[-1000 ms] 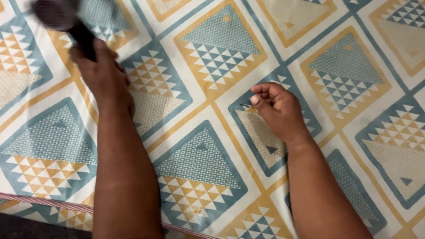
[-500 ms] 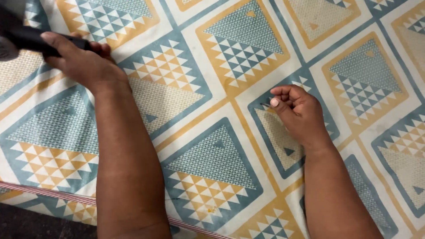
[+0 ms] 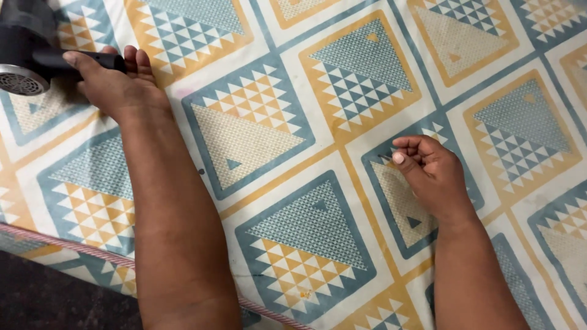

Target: The person uses a heat gun to apply heat to a specific spot on a patterned fabric surface while holding a small tool against the material. The person moves the heat gun back and forth over the same area repeatedly.

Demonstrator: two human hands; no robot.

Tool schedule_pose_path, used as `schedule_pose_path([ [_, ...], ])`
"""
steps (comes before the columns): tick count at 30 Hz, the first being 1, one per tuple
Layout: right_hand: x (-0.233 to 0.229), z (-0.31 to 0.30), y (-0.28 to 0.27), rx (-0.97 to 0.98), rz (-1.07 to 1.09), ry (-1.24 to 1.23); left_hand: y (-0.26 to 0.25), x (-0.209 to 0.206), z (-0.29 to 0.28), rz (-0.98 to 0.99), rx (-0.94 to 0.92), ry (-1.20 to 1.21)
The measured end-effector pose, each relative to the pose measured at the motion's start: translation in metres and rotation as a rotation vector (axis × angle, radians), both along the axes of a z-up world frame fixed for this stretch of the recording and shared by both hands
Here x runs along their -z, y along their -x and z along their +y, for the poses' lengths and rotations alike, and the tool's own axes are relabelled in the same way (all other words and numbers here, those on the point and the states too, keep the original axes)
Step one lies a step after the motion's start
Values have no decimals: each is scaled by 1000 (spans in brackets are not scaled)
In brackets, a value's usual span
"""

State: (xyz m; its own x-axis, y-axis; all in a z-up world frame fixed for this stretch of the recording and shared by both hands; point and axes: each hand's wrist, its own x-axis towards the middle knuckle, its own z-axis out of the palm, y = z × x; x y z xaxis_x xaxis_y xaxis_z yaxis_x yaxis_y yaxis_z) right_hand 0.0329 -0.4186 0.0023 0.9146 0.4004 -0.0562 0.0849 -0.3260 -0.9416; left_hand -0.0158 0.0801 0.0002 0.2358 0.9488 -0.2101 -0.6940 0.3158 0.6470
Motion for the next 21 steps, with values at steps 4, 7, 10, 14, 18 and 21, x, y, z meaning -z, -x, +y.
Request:
schedule_pose_path([
  [4, -1, -3, -2, 11, 22, 16, -12, 5, 25, 43, -40, -34],
  [7, 0, -4, -3, 1, 24, -9, -12, 8, 30, 55, -94, -15],
  [10, 0, -4, -4, -5, 29, 8, -9, 11, 28, 81, -131, -3],
  [14, -2, -2, -1, 7, -6, 71, -15, 12, 36, 105, -96, -99],
  [18, -2, -3, 0, 10, -2, 66, -13, 23, 57, 121, -15, -166],
  [21, -3, -3, 4, 12, -16, 67, -14, 27, 59, 147, 21, -213],
])
